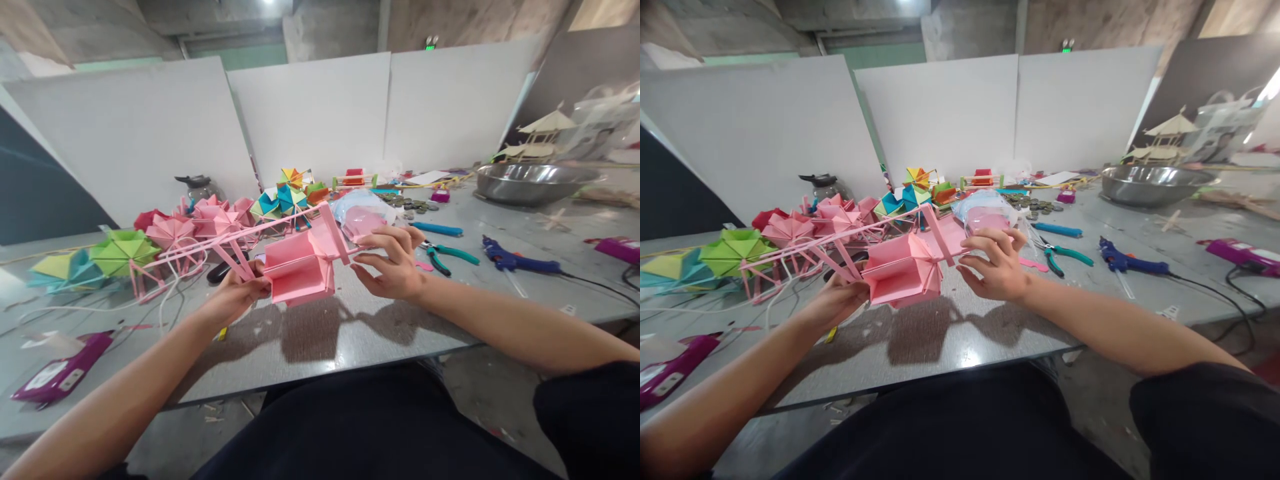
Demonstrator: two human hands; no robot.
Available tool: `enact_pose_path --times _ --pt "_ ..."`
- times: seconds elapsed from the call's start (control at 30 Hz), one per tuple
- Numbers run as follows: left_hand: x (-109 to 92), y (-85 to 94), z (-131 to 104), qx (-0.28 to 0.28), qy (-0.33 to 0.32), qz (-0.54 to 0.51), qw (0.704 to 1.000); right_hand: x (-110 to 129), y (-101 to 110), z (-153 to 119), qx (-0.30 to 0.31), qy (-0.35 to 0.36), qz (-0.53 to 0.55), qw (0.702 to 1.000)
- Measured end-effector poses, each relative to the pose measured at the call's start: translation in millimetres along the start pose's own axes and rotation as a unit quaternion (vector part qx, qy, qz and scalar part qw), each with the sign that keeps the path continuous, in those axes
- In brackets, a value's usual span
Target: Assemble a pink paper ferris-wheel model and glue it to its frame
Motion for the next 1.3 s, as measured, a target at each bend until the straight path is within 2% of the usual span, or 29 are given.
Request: enact_pose_path --times 0.13,0.37,0.73,0.9,1.1,1.13,1.2,1.3 --pt "2.5 1.3 -0.1 -0.006 0.000 0.016 1.000 4.0 1.8 2.2 -0.027 0.021 0.024 0.999" --pt "0.1 -3.2 -1.4 0.021 -0.019 0.023 0.999 6.0 3.3 3.1 -0.021 0.028 0.041 0.999" --pt "-2.9 -6.9 -2.5 0.017 -0.009 0.024 1.000 11.6 6.7 8.2 -0.022 0.024 0.017 0.999" --pt "-0.7 -3.7 -0.1 0.009 -0.015 -0.002 1.000 9.0 9.0 8.7 -0.006 0.062 0.008 0.998" --pt "-1.1 -2.9 4.0 -0.017 -0.037 -0.008 0.999 0.0 12.4 2.7 -0.009 0.123 0.061 0.990" --pt "-1.4 -2.8 4.5 -0.023 -0.041 -0.007 0.999 0.2 12.0 2.9 0.008 0.147 0.083 0.986" --pt "-1.9 -2.7 5.2 -0.034 -0.046 -0.005 0.998 2.6 8.5 4.2 0.089 0.192 0.134 0.968" --pt "-2.6 -2.0 5.5 -0.050 -0.045 -0.003 0.998 5.8 -2.3 4.5 0.250 0.174 0.180 0.935"
Point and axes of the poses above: each hand's wrist, its own z-axis towards the middle knuckle, its own y-axis out of the back of the hand, x = y × z, the point moved 2 cm from there along z, towards the middle knuckle
